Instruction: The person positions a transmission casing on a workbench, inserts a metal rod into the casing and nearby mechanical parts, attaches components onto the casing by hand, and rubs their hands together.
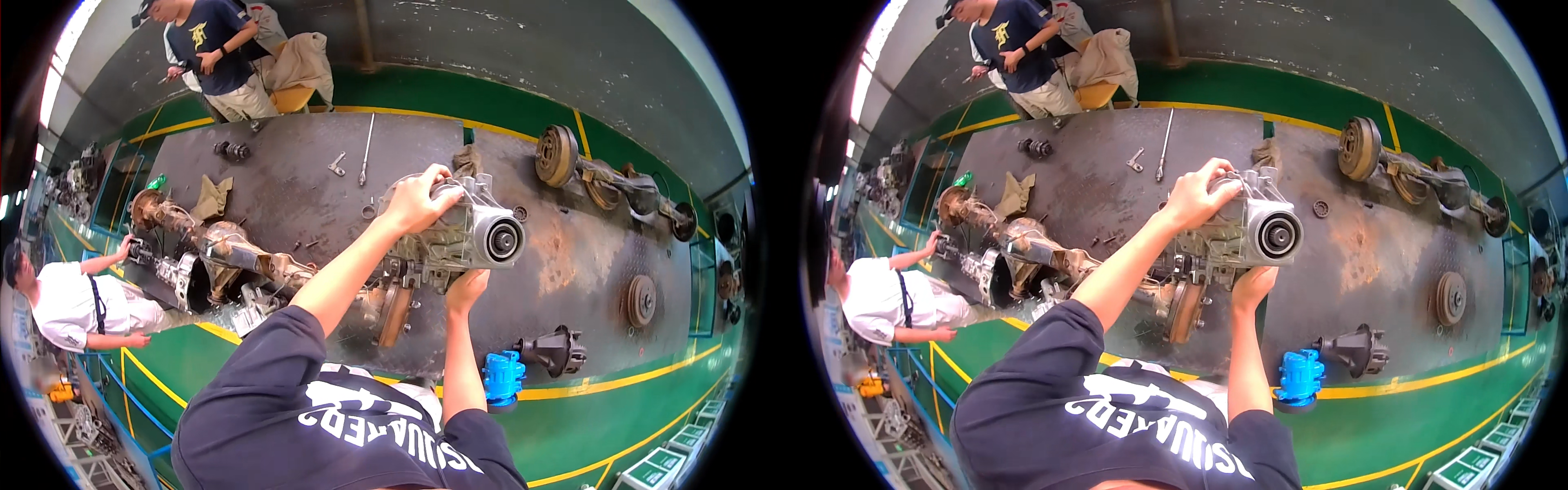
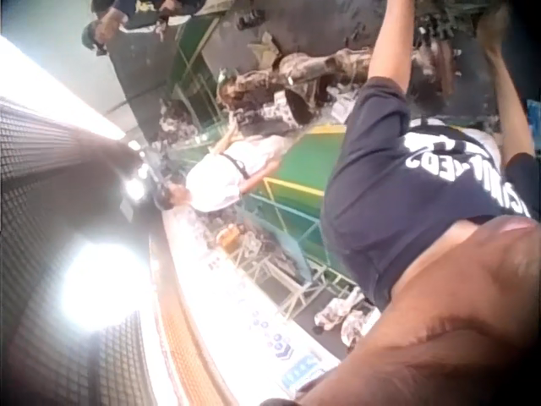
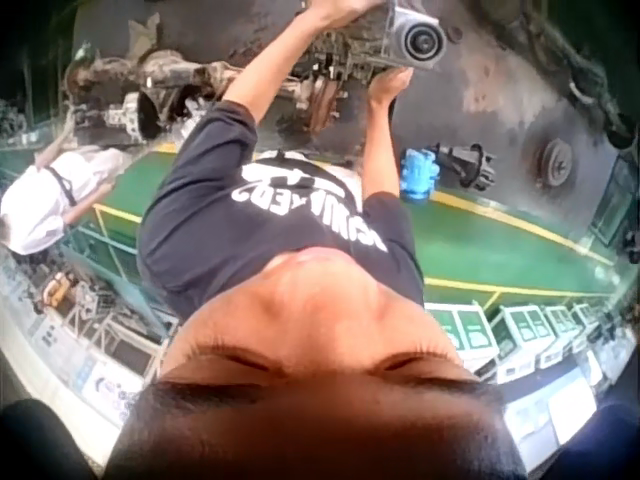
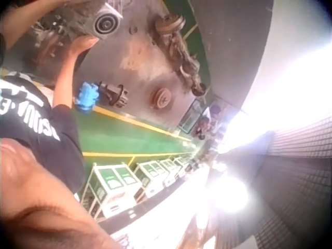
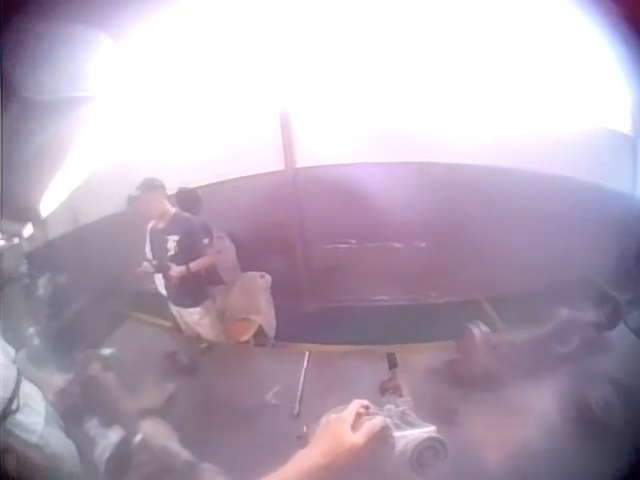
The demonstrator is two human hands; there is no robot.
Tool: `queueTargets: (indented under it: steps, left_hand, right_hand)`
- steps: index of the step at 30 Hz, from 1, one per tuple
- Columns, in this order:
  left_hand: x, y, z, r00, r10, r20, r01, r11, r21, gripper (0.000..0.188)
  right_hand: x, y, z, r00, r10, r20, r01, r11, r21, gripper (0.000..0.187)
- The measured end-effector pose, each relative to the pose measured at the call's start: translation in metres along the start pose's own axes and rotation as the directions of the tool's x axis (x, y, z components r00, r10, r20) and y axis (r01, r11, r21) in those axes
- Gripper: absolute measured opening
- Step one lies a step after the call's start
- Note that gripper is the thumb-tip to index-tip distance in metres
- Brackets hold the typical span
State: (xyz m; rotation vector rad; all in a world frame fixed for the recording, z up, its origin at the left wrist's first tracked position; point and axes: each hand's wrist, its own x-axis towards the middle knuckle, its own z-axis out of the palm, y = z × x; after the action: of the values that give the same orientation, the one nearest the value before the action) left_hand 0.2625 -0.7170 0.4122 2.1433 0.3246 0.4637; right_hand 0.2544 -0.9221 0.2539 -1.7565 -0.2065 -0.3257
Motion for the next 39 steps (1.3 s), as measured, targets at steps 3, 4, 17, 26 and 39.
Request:
queueTargets:
  steps: [3,4,17,26,39]
  left_hand:
    - [0.000,-0.003,-0.003,1.000,-0.021,-0.007,0.021,1.000,-0.008,0.051]
    - [0.001,-0.006,-0.004,1.000,-0.020,-0.020,0.020,1.000,-0.008,0.050]
    - [0.012,-0.041,-0.024,0.960,-0.218,-0.174,0.211,0.976,-0.056,0.044]
    - [0.040,-0.010,-0.002,0.997,0.044,0.059,-0.040,0.997,-0.072,0.049]
    - [0.102,0.022,0.037,0.770,0.254,0.586,-0.151,0.964,-0.219,0.045]
  right_hand:
    - [0.002,0.006,0.003,1.000,0.018,0.019,-0.017,0.999,-0.043,0.060]
    - [0.003,0.007,0.004,1.000,0.016,0.022,-0.015,0.999,-0.040,0.060]
    - [0.032,-0.001,0.033,0.971,0.047,0.232,-0.025,0.995,-0.099,0.054]
    - [0.004,-0.011,0.021,0.995,0.101,0.003,-0.101,0.995,0.014,0.055]
    - [-0.054,0.031,0.041,0.965,0.147,-0.216,-0.146,0.989,0.022,0.049]
